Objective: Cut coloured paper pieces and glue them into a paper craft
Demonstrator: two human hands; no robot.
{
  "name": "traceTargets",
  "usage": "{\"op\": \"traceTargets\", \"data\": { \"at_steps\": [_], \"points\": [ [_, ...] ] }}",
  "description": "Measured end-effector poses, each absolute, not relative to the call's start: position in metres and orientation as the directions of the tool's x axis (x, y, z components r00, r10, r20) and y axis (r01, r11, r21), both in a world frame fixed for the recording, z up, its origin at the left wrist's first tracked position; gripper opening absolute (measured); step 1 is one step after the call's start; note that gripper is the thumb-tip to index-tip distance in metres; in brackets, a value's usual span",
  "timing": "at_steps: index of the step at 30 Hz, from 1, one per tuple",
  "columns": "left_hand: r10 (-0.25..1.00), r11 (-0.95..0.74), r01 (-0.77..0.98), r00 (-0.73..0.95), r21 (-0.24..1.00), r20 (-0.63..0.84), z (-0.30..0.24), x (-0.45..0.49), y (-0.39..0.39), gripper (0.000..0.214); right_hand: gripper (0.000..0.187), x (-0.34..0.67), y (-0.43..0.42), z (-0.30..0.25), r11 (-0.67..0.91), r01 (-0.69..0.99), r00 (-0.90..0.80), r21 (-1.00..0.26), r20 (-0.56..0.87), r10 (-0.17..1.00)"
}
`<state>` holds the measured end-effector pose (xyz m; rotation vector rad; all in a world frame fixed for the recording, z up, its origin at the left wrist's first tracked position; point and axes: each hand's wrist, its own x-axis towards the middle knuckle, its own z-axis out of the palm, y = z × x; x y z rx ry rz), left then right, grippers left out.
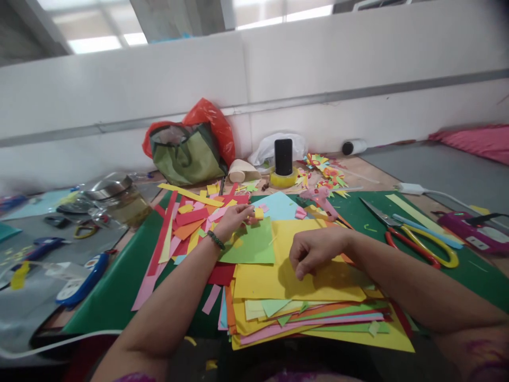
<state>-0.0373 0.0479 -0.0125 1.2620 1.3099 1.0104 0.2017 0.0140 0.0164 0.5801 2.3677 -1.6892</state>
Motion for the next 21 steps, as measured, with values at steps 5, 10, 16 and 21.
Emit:
{"op": "traceTargets", "data": {
  "at_steps": [5, 10, 16, 21],
  "points": [
    [0.986, -0.104, 0.696, -0.023, 0.711, 0.166, -0.018, -0.058, 0.053, 0.030, 0.042, 0.202, 0.015, 0.013, 0.327, 0.412, -0.904, -0.850, -0.336, 0.265],
    [0.997, 0.014, 0.900, -0.047, 0.435, 0.065, -0.023, -0.072, 0.059, 0.027, 0.042, 0.202, 0.016, 0.012, 0.408, 0.397, -0.911, -0.822, -0.300, 0.283],
    [1.000, 0.011, 0.893, -0.018, 0.450, 0.009, -0.017, -0.072, 0.061, 0.014, 0.049, 0.201, 0.016, 0.011, 0.397, 0.392, -0.909, -0.830, -0.282, 0.308],
    [0.997, -0.071, 0.762, 0.065, 0.644, 0.033, 0.006, -0.074, 0.050, 0.030, 0.042, 0.209, 0.020, 0.024, 0.447, 0.453, -0.847, -0.771, -0.216, 0.486]
  ]
}}
